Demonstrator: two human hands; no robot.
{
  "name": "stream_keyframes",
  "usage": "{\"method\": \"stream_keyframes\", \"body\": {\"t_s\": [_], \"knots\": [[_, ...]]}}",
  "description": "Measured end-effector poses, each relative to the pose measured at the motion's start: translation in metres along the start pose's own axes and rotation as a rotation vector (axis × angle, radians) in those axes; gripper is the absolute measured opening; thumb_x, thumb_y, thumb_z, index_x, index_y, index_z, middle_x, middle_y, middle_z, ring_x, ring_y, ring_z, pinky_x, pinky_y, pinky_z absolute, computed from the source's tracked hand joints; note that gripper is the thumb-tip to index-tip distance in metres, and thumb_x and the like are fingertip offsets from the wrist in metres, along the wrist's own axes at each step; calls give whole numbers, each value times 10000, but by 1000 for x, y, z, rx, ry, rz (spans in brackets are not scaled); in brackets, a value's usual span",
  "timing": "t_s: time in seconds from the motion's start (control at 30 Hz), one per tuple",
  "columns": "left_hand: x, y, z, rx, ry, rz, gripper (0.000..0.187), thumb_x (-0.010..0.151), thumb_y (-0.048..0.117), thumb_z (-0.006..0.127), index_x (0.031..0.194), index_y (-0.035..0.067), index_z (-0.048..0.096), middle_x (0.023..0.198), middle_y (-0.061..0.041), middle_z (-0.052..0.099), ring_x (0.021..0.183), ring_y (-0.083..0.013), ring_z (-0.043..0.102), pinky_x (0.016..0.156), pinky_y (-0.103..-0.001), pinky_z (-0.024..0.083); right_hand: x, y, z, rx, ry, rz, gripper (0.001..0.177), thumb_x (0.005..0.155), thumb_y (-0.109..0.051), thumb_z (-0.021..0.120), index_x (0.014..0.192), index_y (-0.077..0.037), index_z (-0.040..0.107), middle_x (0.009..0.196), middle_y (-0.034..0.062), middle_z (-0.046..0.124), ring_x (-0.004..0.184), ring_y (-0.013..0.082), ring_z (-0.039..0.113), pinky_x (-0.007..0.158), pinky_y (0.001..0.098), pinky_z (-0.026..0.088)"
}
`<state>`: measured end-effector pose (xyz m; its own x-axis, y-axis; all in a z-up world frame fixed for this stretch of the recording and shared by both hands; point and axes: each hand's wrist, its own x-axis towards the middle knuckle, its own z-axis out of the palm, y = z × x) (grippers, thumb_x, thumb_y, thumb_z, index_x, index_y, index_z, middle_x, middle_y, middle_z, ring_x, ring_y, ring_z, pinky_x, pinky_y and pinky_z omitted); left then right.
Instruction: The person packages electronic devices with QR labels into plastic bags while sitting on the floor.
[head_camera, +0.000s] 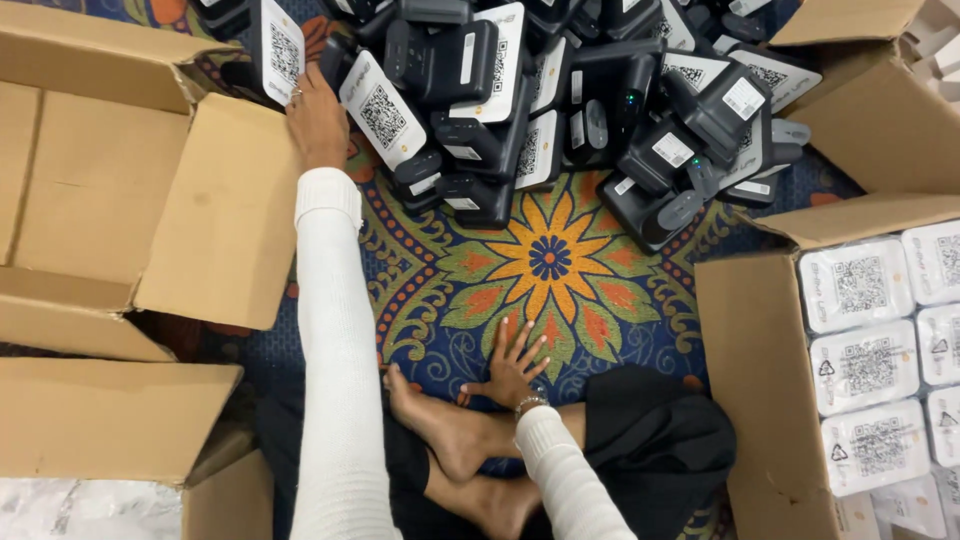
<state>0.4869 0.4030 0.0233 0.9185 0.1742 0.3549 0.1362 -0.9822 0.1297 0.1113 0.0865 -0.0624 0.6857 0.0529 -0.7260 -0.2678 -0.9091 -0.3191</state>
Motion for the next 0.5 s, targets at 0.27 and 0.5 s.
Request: {"method": "stream_keyframes", "body": {"t_s": [0.27,0.5], "knots": [[-9,-2,-7,62,-75,79,686,851,94,756,1463,-9,462,1362,-204,542,1237,-387,586,933,-478,520,-5,-9,-3,0,61,-8,1663,529,-727,919,1593,-210,-251,1562,336,-410,1387,630,-375,1045,835,-94],[-15,-28,-57,151,-81,118,645,918,55,739,1501,-8,469,1319,-211,577,1221,-400,607,947,-466,540,-6,-11,-6,27,73,-8,1671,527,-697,932,1591,-230,-269,1560,317,-436,1385,601,-408,1060,809,-130]]}}
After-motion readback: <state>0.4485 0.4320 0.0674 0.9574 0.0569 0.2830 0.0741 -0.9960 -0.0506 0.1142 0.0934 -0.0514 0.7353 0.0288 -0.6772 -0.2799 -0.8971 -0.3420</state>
